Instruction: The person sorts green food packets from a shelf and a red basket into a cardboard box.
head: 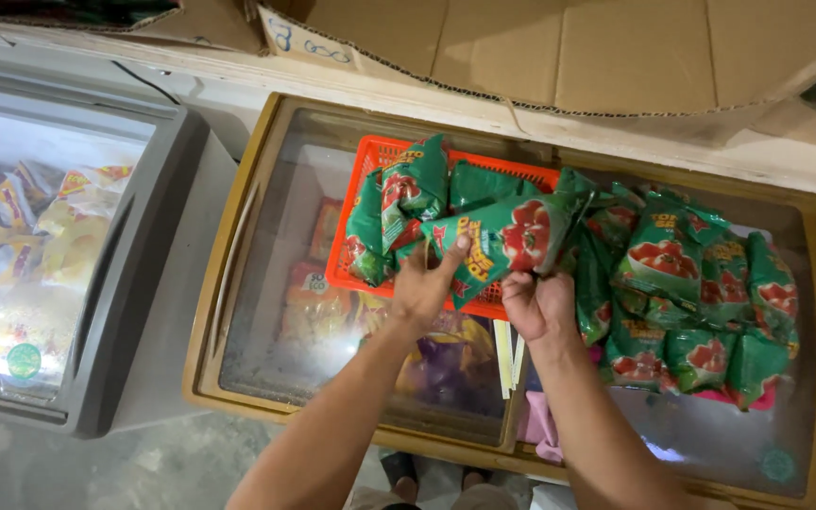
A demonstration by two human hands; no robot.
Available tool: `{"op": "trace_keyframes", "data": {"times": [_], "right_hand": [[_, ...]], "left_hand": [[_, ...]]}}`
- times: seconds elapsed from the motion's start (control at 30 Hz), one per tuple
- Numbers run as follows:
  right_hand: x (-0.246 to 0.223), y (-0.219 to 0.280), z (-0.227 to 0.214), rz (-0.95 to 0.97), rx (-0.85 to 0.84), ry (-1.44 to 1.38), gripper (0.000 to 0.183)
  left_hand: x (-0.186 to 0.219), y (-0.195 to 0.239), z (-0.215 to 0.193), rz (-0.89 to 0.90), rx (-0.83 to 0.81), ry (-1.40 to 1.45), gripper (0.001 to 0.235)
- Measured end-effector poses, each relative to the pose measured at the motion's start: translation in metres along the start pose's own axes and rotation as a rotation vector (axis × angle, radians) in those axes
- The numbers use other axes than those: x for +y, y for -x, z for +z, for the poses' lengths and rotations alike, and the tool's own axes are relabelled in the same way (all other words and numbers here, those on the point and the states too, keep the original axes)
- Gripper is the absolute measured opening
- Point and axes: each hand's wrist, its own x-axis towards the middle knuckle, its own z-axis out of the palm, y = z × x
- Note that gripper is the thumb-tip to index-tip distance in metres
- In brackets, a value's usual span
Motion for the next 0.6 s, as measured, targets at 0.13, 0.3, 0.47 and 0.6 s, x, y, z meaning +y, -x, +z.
{"op": "trace_keyframes", "data": {"times": [0.13, 0.3, 0.47, 0.6], "right_hand": [[-0.012, -0.005, -0.021, 0.038, -0.068, 0.059, 0.028], [0.010, 0.043, 0.115, -0.048, 0.502, 0.623, 0.050], [-0.030, -0.004, -0.044, -0.088, 0.247, 0.816, 0.044], [0.010, 0.026, 0.041, -0.619, -0.330, 1.419, 0.096]], "left_hand": [[0.014, 0.009, 0.001, -0.163, -0.199, 0.281, 0.068], [-0.002, -0.001, 0.007, 0.043, -0.152, 0.409, 0.034], [0.064, -0.005, 0.001, 0.386, -0.249, -0.165, 0.029], [0.098, -0.018, 0.004, 0.576, -0.426, -0.886, 0.030]]}}
